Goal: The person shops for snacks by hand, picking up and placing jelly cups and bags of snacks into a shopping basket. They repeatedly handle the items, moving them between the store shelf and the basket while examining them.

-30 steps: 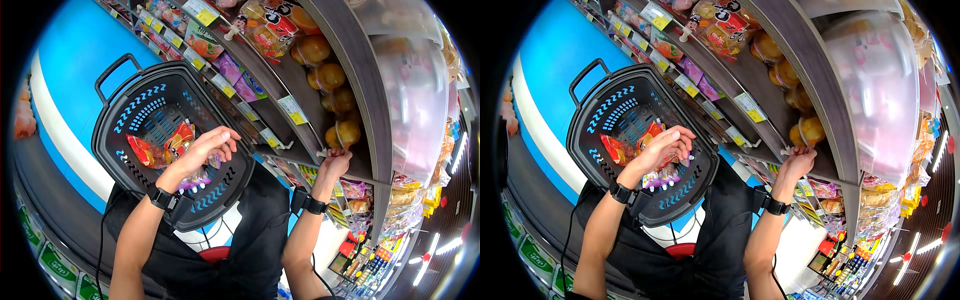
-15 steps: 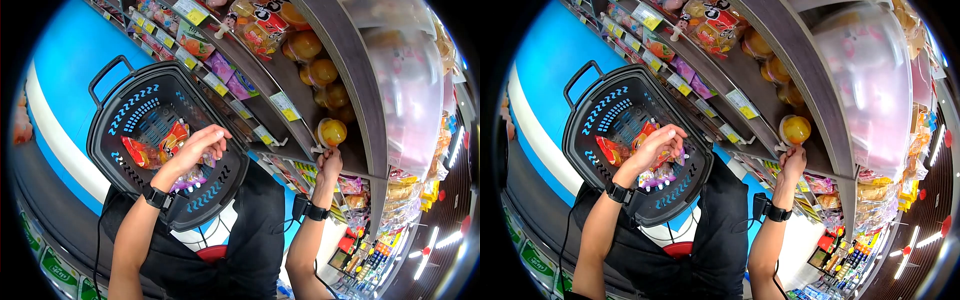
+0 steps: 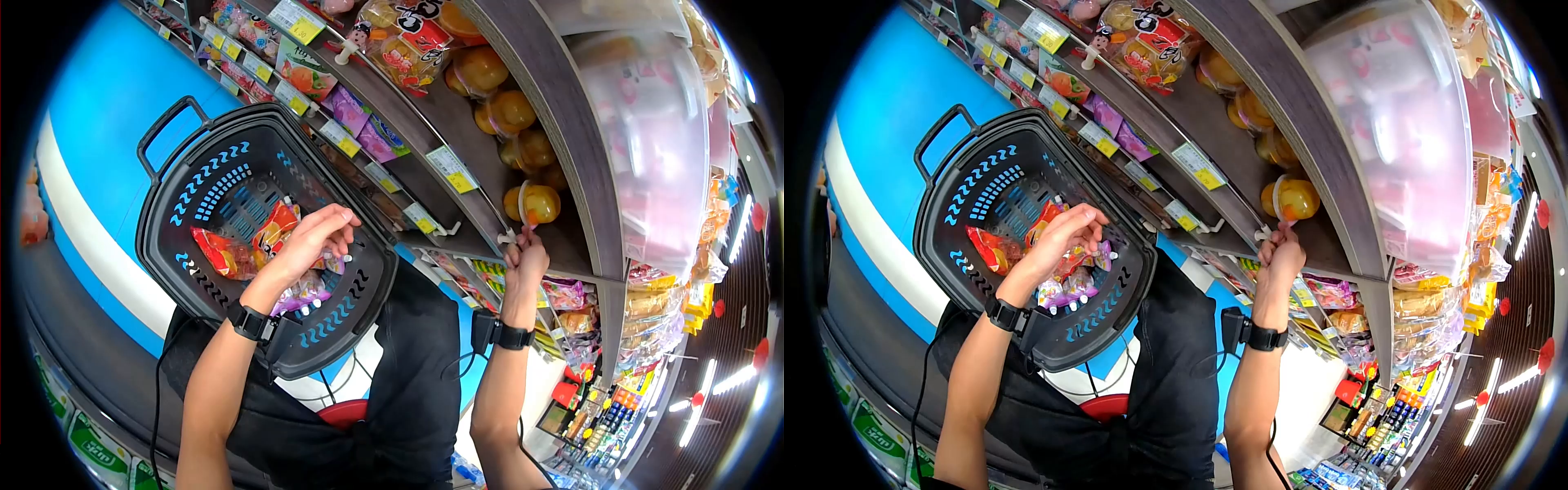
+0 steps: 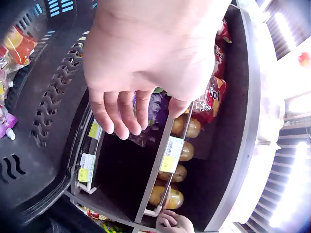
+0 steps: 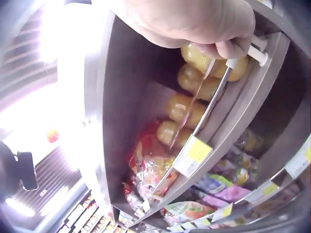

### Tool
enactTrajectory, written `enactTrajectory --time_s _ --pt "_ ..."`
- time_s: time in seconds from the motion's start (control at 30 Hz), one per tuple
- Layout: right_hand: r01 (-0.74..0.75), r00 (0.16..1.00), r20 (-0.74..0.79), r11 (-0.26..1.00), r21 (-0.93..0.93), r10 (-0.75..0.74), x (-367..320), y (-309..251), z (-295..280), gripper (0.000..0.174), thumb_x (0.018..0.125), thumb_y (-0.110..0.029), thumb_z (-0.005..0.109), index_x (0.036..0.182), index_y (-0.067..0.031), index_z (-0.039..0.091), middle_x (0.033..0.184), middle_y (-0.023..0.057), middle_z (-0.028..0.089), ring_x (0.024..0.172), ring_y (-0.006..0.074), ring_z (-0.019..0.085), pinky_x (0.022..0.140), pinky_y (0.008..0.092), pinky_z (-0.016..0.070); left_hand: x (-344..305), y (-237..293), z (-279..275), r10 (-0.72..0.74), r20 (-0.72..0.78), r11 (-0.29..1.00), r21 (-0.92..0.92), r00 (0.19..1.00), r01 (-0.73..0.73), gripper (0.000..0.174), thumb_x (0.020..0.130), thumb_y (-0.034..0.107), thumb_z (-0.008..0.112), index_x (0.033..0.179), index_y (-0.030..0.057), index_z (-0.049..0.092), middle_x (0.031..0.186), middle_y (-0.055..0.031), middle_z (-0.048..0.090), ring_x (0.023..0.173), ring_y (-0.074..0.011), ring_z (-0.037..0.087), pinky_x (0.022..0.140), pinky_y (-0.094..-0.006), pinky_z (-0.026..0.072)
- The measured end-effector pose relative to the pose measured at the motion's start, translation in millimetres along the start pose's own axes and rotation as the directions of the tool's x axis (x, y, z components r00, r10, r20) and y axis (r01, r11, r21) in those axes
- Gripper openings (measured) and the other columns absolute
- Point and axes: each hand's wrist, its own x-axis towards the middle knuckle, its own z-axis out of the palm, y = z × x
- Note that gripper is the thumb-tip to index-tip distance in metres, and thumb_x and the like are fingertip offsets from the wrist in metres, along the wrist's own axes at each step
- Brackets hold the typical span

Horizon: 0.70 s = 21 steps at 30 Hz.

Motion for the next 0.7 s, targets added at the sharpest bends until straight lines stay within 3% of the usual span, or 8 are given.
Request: enactTrajectory --time_s 0.13,0.23,0.27,0.37,0.4,0.5,0.7 --pt "0.088 0.993 0.088 0.993 -0.076 -0.081 -49 2 29 0.031 0.094 -0.015 0.043 0.115 0.0040 0.053 0.070 0.0061 0.053 0.039 0.0100 0.037 0.035 0.0243 0.0220 3 -5 -5 -0.028 -0.072 0.998 0.055 0.997 0.031 0.026 0.094 0.028 0.053 0.101 0.0048 0.061 0.080 0.0008 0.058 0.069 -0.0070 0.057 0.063 -0.0211 0.0438" --pt "0.273 0.946 0.244 0.931 -0.241 -0.214 -58 -1 53 0.040 0.091 -0.013 0.041 0.126 0.0062 0.049 0.071 0.0102 0.057 0.037 0.0098 0.038 0.034 0.0236 0.0240 3 -7 -5 -0.036 -0.088 0.997 0.067 0.995 0.042 0.023 0.093 0.025 0.053 0.100 0.0049 0.062 0.079 0.0009 0.058 0.068 -0.0069 0.056 0.062 -0.0207 0.0436" --pt "0.305 0.927 0.314 0.900 -0.312 -0.206 -53 -5 58 0.047 0.091 -0.014 0.043 0.134 0.0060 0.043 0.066 0.0109 0.057 0.035 0.0093 0.036 0.033 0.0237 0.0242 3 -7 -5 -0.035 -0.090 0.996 0.075 0.995 0.042 0.023 0.093 0.025 0.053 0.100 0.0050 0.062 0.079 0.0009 0.058 0.068 -0.0069 0.056 0.062 -0.0206 0.0436" --pt "0.271 0.925 0.369 0.843 -0.466 -0.093 -35 -23 69 0.053 0.090 -0.014 0.043 0.139 0.0047 0.037 0.063 0.0109 0.057 0.034 0.0094 0.035 0.033 0.0231 0.0242 2 -7 -4 -0.029 -0.091 0.996 0.081 0.995 0.037 0.022 0.093 0.025 0.054 0.100 0.0050 0.062 0.079 0.0010 0.058 0.068 -0.0066 0.056 0.062 -0.0205 0.0437" --pt "0.210 0.921 0.390 0.850 -0.484 -0.005 -27 -28 69 0.056 0.091 -0.015 0.042 0.143 0.0028 0.031 0.064 0.0119 0.059 0.033 0.0098 0.035 0.033 0.0235 0.0245 2 -6 -4 -0.025 -0.092 0.996 0.078 0.995 0.033 0.022 0.093 0.024 0.054 0.100 0.0050 0.062 0.079 0.0010 0.058 0.068 -0.0065 0.056 0.062 -0.0206 0.0437" --pt "0.123 0.934 0.347 0.841 -0.527 0.081 -18 -32 68 0.060 0.093 -0.017 0.039 0.147 -0.0007 0.023 0.064 0.0118 0.058 0.033 0.0098 0.032 0.033 0.0234 0.0244 4 -5 -4 -0.034 -0.088 0.997 0.073 0.996 0.041 0.021 0.093 0.023 0.054 0.099 0.0047 0.062 0.080 0.0011 0.058 0.069 -0.0063 0.056 0.063 -0.0206 0.0439" --pt "0.113 0.957 0.281 0.800 -0.589 0.072 -33 -30 65 0.044 0.092 -0.026 0.039 0.129 -0.0020 0.040 0.063 0.0127 0.058 0.033 0.0105 0.034 0.033 0.0239 0.0248 2 0 -4 -0.038 -0.083 0.996 0.073 0.996 0.045 0.019 0.094 0.023 0.053 0.098 0.0048 0.059 0.081 -0.0007 0.056 0.070 -0.0085 0.055 0.067 -0.0228 0.0449"
